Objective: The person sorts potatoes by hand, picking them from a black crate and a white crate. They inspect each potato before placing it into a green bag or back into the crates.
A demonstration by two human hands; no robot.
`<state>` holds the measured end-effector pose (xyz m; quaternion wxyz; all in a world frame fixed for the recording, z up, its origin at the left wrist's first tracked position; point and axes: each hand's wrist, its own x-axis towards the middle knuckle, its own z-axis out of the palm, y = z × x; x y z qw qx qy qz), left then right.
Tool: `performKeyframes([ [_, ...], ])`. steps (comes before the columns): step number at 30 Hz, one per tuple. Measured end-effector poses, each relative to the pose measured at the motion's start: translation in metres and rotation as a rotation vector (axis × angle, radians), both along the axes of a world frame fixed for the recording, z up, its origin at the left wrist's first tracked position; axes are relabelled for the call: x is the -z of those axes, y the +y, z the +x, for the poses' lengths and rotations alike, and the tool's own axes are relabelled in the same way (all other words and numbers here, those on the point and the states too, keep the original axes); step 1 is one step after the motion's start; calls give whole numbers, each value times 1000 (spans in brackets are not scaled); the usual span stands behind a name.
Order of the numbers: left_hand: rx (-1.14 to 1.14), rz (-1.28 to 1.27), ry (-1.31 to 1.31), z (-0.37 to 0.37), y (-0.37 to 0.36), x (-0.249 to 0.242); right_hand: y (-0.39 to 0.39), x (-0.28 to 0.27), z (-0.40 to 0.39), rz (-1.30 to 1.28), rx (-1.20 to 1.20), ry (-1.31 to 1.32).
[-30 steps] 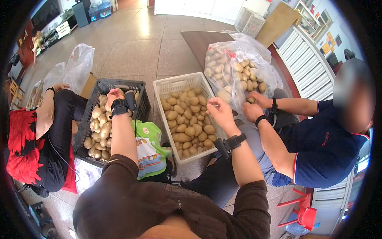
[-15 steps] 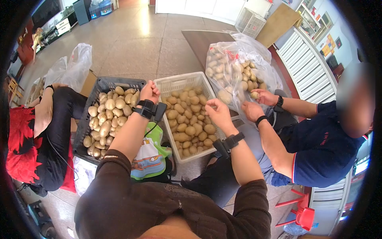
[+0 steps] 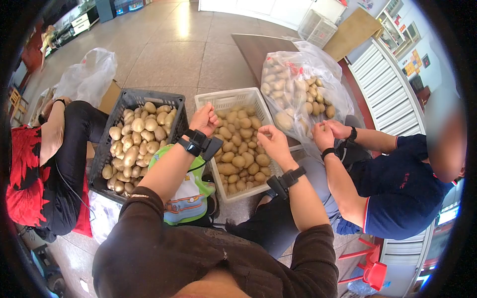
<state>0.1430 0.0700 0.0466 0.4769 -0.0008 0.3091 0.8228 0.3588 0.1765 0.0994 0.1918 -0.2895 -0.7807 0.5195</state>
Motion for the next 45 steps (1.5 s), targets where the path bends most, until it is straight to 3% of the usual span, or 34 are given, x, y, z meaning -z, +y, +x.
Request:
performKeyframes([
  [20, 34, -115, 24, 5, 0, 3, 4, 11, 4, -10, -18, 1],
  [30, 70, -127, 48, 6, 2, 12, -15, -6, -26, -423, 19, 20],
  [36, 85, -100, 19, 8, 4, 15, -5, 68, -56, -681, 269, 125],
  [40, 132, -72, -8, 10, 3, 8, -3, 124, -53, -734, 451, 31],
  [45, 184, -47, -13, 11, 4, 6, 15, 176, -39, -729, 476, -161],
])
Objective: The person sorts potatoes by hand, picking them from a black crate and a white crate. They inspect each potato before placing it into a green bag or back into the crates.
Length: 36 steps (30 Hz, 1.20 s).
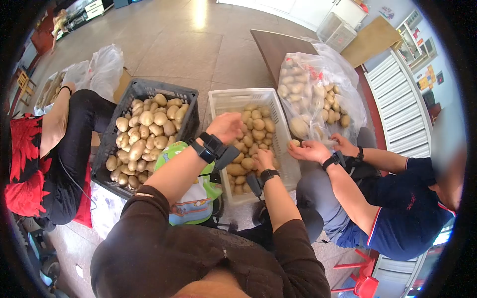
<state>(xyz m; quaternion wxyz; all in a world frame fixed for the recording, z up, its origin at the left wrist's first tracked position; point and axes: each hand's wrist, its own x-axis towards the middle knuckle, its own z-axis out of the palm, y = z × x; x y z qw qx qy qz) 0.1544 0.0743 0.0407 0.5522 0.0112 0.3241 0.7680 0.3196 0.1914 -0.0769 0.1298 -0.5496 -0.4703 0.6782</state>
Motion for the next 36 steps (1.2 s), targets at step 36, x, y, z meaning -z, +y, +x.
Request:
performKeyframes([
  [36, 85, -98, -54, 9, 7, -3, 19, 84, 13, 644, -763, -879],
])
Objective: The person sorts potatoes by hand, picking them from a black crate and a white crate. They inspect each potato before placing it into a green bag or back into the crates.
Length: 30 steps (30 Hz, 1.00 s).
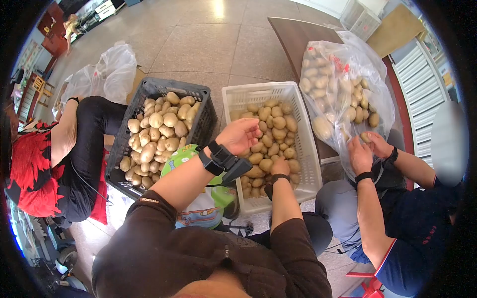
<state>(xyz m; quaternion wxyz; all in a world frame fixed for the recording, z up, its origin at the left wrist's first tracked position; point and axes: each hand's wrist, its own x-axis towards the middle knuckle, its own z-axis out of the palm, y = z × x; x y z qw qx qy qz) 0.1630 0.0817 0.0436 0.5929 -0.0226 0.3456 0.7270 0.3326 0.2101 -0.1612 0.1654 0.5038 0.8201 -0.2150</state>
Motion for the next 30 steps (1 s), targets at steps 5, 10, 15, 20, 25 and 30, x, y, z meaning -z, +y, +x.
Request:
performKeyframes([
  [5, 2, -17, 11, 1, 0, -1, -2, -9, 0, -28, -35, 53],
  [10, -4, -4, 26, 0, 1, 2, 4, -10, 7, -62, -97, 51],
  [15, -8, 12, 12, -1, 2, 8, 0, -18, 8, -51, -59, 62],
  [20, -29, -9, 20, -3, 1, 8, 0, -11, 6, 25, -102, 180],
  [25, -29, -15, 27, -3, -1, 5, -2, 0, 2, 40, -61, 215],
  [30, -60, -23, 11, -8, -2, 3, -2, -21, -3, 118, 28, 292],
])
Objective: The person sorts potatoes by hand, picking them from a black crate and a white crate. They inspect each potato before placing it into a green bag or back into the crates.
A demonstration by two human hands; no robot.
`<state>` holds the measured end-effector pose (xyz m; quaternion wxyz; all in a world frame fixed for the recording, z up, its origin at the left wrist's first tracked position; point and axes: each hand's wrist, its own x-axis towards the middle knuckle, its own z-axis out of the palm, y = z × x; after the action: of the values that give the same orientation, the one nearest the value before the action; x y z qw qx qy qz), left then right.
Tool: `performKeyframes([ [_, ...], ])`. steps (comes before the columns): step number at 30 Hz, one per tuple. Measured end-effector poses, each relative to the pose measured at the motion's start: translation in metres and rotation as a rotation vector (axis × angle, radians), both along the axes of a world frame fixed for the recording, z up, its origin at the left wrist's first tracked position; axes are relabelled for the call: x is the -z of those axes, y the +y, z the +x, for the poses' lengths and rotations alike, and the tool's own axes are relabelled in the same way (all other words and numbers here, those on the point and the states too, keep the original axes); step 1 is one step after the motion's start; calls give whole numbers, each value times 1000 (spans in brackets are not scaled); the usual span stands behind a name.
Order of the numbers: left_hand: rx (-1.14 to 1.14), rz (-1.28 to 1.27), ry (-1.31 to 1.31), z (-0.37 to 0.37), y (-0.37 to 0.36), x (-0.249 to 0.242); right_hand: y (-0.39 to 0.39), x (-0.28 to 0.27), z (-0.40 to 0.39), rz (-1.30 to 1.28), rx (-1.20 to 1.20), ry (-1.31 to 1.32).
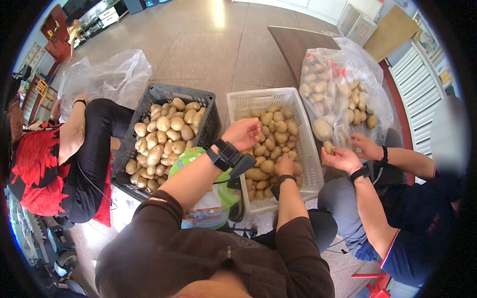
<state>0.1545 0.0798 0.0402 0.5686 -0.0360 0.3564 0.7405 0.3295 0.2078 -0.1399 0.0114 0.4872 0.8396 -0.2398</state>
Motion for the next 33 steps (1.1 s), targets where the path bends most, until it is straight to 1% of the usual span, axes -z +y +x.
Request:
performKeyframes([
  [2, -20, -3, 17, 2, 1, 5, 4, -15, -4, 80, 36, 112],
  [5, -44, -44, 27, 5, 3, 10, 16, -52, -21, 32, 78, 230],
  [9, -7, -93, 24, 4, 6, 18, 16, -114, -42, 122, 24, 626],
  [10, 4, -113, 18, 5, 6, 17, 9, -134, -47, 156, 6, 730],
  [11, 38, -139, 77, 8, 4, 14, 1, -153, -51, 188, -14, 834],
  [14, 36, -123, -131, 13, 1, -4, -31, -202, -62, 159, -249, 984],
  [15, 134, 118, -157, 7, 3, 10, -37, -212, -61, 91, -325, 939],
  [17, 106, 152, -143, 2, -2, 10, -45, -227, -57, -46, -474, 845],
  [19, 65, 164, -116, -1, -7, 5, -44, -244, -46, 70, -519, 764],
  [20, 35, 168, -142, -3, -7, 4, -43, -251, -39, 127, -541, 725],
  [23, -34, 169, -188, -8, -6, 3, -38, -272, -12, 160, -562, 662],
  [26, -67, 162, -177, -6, -8, -1, -34, -266, 8, 80, -477, 727],
  [28, -96, 165, -160, -3, -7, -4, -29, -253, 16, 116, -457, 727],
  [29, -103, 181, -117, -6, -5, 1, -27, -248, 18, 132, -449, 727],
  [31, -117, 218, -35, -14, -1, 18, -27, -253, 20, 44, -400, 729],
  [32, -136, 182, 155, -20, -2, 24, -25, -255, 20, 4, -379, 728],
  [33, -155, 146, 345, -29, -7, 27, -24, -256, 22, 22, -380, 716],
])
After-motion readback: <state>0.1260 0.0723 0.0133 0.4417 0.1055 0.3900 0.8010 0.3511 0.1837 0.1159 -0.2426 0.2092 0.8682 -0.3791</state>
